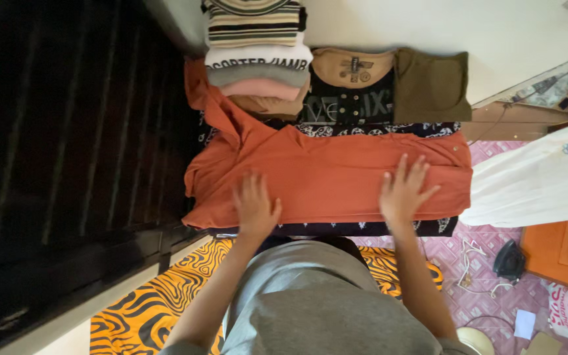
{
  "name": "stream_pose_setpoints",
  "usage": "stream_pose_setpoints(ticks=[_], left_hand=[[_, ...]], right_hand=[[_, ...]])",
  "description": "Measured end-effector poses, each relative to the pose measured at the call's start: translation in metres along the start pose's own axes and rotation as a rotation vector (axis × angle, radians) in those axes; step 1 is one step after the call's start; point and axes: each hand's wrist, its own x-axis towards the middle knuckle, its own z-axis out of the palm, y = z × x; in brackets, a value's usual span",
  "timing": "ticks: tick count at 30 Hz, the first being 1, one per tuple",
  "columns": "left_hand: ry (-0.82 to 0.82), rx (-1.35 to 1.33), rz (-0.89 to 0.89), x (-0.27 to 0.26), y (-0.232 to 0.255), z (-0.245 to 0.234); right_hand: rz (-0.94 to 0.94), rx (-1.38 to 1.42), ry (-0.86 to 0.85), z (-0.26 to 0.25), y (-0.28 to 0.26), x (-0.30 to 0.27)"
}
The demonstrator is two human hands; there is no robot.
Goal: The person folds a reddish garment by smoothing it out on a flat surface, folding the sides inward, and rolling it into a compact bundle.
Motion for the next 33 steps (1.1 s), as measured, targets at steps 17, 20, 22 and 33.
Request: stream_pose_setpoints(ticks=[17, 20, 22, 33], left_hand=[[0.014, -0.052, 0.284, 0.046, 0.086, 0.030], [0.022, -0.032, 0.291, 0.046, 0.085, 0.030], [0.024, -0.040, 0.292, 0.045, 0.086, 0.030], [0.116, -0.026, 0.254, 0.071, 0.170, 0.082]], right_hand=[[-0.199, -0.025, 0.057, -0.022, 0.089, -0.012], [0.012, 0.188, 0.059, -0.017, 0.137, -0.001], [0.203, 0.251, 0.014, -0.010, 0.156, 0.005], [-0.517, 0.079, -0.178, 0.012, 0.039, 0.024]])
